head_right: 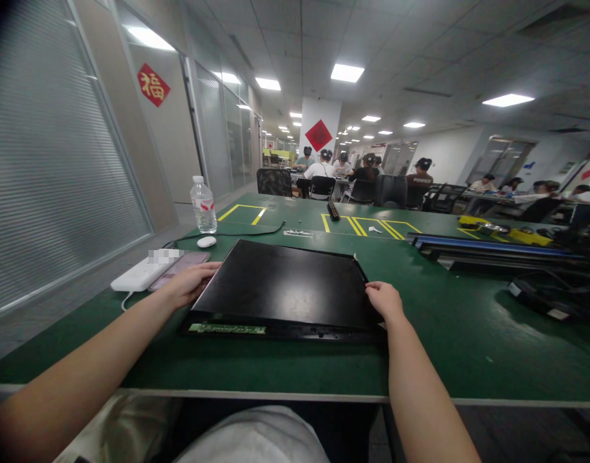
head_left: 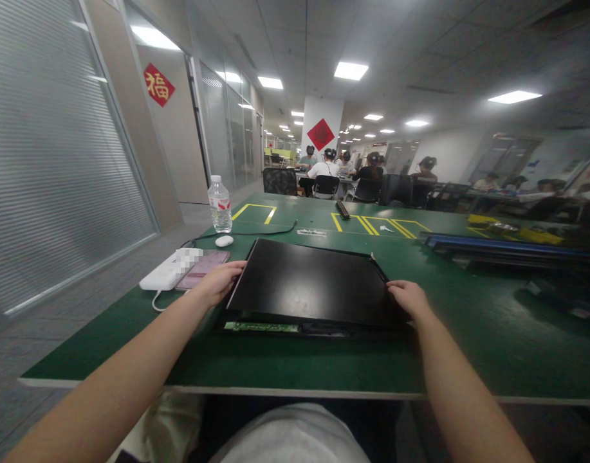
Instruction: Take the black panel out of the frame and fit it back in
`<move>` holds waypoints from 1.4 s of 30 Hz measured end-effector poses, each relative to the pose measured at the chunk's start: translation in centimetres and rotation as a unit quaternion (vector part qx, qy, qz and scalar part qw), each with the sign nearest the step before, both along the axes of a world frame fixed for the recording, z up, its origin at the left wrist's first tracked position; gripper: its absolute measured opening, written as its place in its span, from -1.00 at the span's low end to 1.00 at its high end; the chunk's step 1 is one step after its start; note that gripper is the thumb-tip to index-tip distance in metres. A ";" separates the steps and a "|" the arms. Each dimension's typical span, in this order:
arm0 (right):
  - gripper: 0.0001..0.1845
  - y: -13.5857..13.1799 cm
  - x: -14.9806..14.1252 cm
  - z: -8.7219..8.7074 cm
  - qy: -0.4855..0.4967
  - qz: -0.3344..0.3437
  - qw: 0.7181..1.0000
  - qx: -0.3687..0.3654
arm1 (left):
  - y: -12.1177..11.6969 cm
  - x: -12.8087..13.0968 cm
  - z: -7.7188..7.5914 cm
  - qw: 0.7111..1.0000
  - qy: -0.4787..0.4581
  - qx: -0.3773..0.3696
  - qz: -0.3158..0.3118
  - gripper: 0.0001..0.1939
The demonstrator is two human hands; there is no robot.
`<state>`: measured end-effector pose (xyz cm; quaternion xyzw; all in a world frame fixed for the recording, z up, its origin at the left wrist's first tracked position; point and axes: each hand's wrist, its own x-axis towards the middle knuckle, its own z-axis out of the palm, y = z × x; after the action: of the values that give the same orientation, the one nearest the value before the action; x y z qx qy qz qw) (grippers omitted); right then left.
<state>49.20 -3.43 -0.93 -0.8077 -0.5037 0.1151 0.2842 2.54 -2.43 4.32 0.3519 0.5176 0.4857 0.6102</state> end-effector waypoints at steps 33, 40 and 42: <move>-0.68 -0.4 -0.6 0.6 -0.009 0.004 1.000 -0.006 | -0.6 -0.2 0.5 0.996 0.064 0.059 -0.004 -0.59; -0.68 -0.4 -0.6 0.5 -0.006 0.004 1.000 -0.007 | -0.7 -0.5 0.1 0.996 0.064 0.059 -0.015 -0.46; -0.67 -0.5 -0.6 0.4 -0.004 0.004 1.000 -0.005 | -0.7 -0.5 0.1 0.995 0.064 0.068 -0.039 -0.41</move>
<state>48.58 -3.89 -0.49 -0.8074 -0.5074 0.1154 0.2780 2.01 -3.09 4.41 0.4429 0.5074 0.4722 0.5688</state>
